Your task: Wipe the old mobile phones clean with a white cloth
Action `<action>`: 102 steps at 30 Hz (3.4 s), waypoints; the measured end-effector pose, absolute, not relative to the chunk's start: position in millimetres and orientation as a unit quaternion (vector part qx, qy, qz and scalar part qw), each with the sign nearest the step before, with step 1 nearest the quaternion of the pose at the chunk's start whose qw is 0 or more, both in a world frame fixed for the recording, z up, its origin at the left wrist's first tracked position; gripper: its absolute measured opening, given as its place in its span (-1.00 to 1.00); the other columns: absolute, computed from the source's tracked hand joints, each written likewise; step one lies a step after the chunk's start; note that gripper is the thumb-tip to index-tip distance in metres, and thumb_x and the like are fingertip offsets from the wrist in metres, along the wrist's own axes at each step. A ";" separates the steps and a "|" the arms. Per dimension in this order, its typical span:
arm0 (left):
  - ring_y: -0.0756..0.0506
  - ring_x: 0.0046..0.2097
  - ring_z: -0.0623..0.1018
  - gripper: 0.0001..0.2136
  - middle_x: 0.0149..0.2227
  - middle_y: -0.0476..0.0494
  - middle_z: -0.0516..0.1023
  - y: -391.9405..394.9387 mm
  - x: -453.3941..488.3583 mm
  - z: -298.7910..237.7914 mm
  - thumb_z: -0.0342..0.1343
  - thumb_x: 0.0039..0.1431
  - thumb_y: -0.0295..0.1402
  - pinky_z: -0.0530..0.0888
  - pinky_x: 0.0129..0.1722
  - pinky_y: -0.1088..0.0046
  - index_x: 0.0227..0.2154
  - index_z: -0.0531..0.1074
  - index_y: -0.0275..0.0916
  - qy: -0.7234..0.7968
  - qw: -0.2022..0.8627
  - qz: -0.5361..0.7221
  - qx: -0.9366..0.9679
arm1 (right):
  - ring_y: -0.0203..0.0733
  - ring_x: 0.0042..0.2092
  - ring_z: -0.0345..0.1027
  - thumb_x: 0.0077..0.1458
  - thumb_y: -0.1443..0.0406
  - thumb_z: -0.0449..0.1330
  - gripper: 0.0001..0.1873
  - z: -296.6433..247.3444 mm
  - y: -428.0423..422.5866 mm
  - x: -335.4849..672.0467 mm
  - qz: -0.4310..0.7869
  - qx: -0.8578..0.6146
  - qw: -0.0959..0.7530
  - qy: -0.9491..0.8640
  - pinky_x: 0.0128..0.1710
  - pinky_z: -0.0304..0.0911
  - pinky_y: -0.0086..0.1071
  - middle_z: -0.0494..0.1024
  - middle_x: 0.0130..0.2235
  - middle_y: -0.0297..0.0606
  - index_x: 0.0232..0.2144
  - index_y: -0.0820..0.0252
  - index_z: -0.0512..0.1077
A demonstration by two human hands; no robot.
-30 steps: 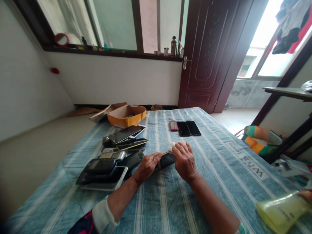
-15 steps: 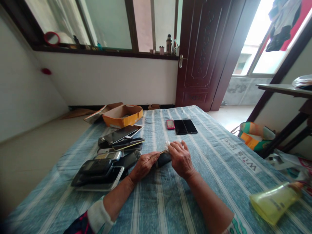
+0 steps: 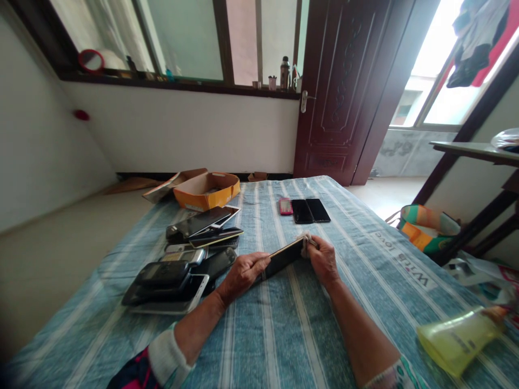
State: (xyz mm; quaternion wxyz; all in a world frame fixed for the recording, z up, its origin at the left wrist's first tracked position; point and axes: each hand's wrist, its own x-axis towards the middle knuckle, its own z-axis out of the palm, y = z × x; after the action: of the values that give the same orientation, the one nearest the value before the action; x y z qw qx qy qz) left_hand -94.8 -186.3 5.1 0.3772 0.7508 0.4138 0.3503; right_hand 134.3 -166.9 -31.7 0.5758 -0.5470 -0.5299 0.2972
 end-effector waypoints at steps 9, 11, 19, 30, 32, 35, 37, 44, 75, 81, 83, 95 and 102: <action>-0.11 -0.22 0.54 -0.69 -0.26 -0.10 0.61 -190.0 -88.8 11.4 0.04 0.14 -0.20 0.42 -0.25 0.51 -0.24 0.59 -0.27 0.398 0.413 0.327 0.751 | -0.20 -0.43 0.35 0.01 0.09 0.21 -0.65 -27.0 -169.1 129.3 0.263 -0.549 0.621 -0.493 -0.43 0.34 -0.34 0.50 -0.48 -0.31 -0.27 0.22 0.56; -0.11 -0.21 0.54 -0.69 -0.25 -0.10 0.60 -190.4 -88.3 11.5 0.04 0.14 -0.20 0.42 -0.25 0.51 -0.24 0.59 -0.26 0.398 0.409 0.323 0.755 | -0.18 -0.42 0.37 0.05 0.14 0.17 -0.71 -25.2 -171.1 125.9 0.191 -0.544 0.620 -0.532 -0.41 0.36 -0.32 0.50 -0.46 -0.27 -0.29 0.21 0.55; -0.08 -0.28 0.48 -0.70 -0.34 -0.04 0.56 -188.3 -90.2 7.7 0.01 0.19 -0.21 0.39 -0.26 0.50 -0.28 0.56 -0.29 0.384 0.402 0.330 0.763 | -0.06 0.00 0.38 0.18 0.43 -0.01 -0.68 -14.0 -198.6 87.3 -0.098 -0.390 0.480 -0.780 0.11 0.20 -0.05 0.56 -0.15 -0.12 -0.12 0.17 0.48; -0.12 -0.22 0.53 -0.69 -0.27 -0.08 0.61 -185.2 -92.6 6.7 0.02 0.19 -0.20 0.42 -0.19 0.46 -0.24 0.58 -0.28 0.393 0.405 0.324 0.760 | -0.03 0.07 0.35 0.20 0.35 0.03 -0.71 -29.4 -177.0 114.4 -0.052 -0.451 0.511 -0.730 0.10 0.22 -0.10 0.54 -0.05 -0.12 -0.12 0.11 0.50; -0.13 -0.20 0.54 -0.69 -0.24 -0.08 0.62 -184.9 -93.0 5.8 0.02 0.19 -0.20 0.42 -0.17 0.46 -0.22 0.58 -0.27 0.391 0.408 0.326 0.758 | -0.05 0.03 0.38 0.20 0.33 0.02 -0.70 -32.6 -171.7 120.3 -0.014 -0.477 0.529 -0.702 0.05 0.27 -0.17 0.53 -0.04 -0.12 -0.11 0.12 0.50; -0.13 -0.20 0.54 -0.68 -0.25 -0.07 0.62 -184.6 -93.6 5.2 0.02 0.19 -0.20 0.41 -0.18 0.48 -0.20 0.59 -0.26 0.388 0.409 0.329 0.758 | -0.07 -0.07 0.43 0.16 0.29 0.02 -0.69 -34.2 -169.2 123.6 0.042 -0.519 0.545 -0.657 -0.06 0.33 -0.24 0.55 -0.11 -0.13 -0.14 0.14 0.51; -0.12 -0.20 0.54 -0.69 -0.27 -0.06 0.62 -184.6 -93.9 5.7 0.02 0.19 -0.21 0.41 -0.20 0.49 -0.19 0.58 -0.26 0.386 0.410 0.330 0.758 | -0.08 -0.15 0.44 0.14 0.26 0.04 -0.69 -33.6 -169.6 124.3 0.073 -0.549 0.549 -0.626 -0.13 0.33 -0.28 0.58 -0.19 -0.18 -0.17 0.14 0.53; -0.12 -0.24 0.55 -0.68 -0.35 -0.06 0.62 -184.8 -93.0 6.7 -0.01 0.20 -0.21 0.42 -0.22 0.49 -0.30 0.58 -0.29 0.408 0.391 0.342 0.751 | -0.13 -0.29 0.44 0.09 0.17 0.11 -0.68 -29.8 -170.9 125.0 0.194 -0.579 0.567 -0.552 -0.26 0.31 -0.34 0.60 -0.34 -0.28 -0.19 0.14 0.56; -0.18 -0.15 0.50 -0.78 -0.24 -0.19 0.52 -187.9 -81.4 1.7 0.17 0.08 -0.24 0.42 -0.13 0.33 -0.27 0.50 -0.27 0.567 0.121 0.237 0.780 | -0.08 -0.11 0.49 0.07 0.25 0.08 -0.67 -40.5 -167.8 122.3 0.050 -0.572 0.543 -0.613 -0.09 0.37 -0.24 0.61 -0.16 -0.16 -0.13 0.16 0.50; -0.30 0.03 0.40 -0.28 0.01 -0.27 0.46 -193.9 -79.0 3.3 0.31 -0.19 -0.16 0.36 0.04 0.24 0.09 0.30 -0.32 0.556 0.117 0.196 0.799 | -0.13 -0.08 0.45 0.14 0.34 0.05 -0.67 -38.6 -173.2 119.2 -0.012 -0.553 0.476 -0.684 -0.09 0.34 -0.33 0.57 -0.12 -0.17 -0.06 0.14 0.45; -0.30 0.07 0.38 -0.19 0.06 -0.28 0.43 -193.0 -79.6 1.0 0.30 -0.20 -0.18 0.33 0.08 0.25 0.16 0.22 -0.34 0.557 0.124 0.191 0.799 | -0.13 -0.09 0.44 0.14 0.36 0.06 -0.69 -38.2 -175.3 117.7 -0.024 -0.554 0.437 -0.708 -0.11 0.34 -0.35 0.55 -0.11 -0.18 -0.08 0.12 0.45; -0.24 0.06 0.42 -0.19 -0.02 -0.25 0.47 -188.6 -82.6 -7.5 0.27 -0.25 -0.37 0.38 0.04 0.29 0.18 0.19 -0.29 0.568 0.185 0.244 0.764 | -0.03 0.19 0.19 0.25 0.33 -0.02 -0.69 -30.0 -186.4 94.2 -0.011 -0.548 0.254 -0.797 0.19 0.14 -0.12 0.40 0.12 -0.11 -0.03 0.18 0.42; -0.28 0.11 0.39 -0.07 0.06 -0.25 0.43 -192.1 -86.4 -12.6 0.33 -0.28 -0.41 0.32 0.11 0.19 0.24 0.06 -0.24 0.551 0.237 0.279 0.750 | 0.02 0.21 0.16 0.23 0.37 -0.02 -0.68 -35.2 -177.0 94.3 -0.003 -0.509 0.267 -0.818 0.19 0.14 -0.05 0.43 0.07 -0.03 -0.04 0.22 0.42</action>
State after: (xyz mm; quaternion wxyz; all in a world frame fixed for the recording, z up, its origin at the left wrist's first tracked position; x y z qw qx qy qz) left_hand -86.4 -192.1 -12.6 0.2372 0.7496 0.5511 0.2795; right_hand 94.3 -177.0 -35.2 0.2668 -0.5093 -0.8182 -0.0026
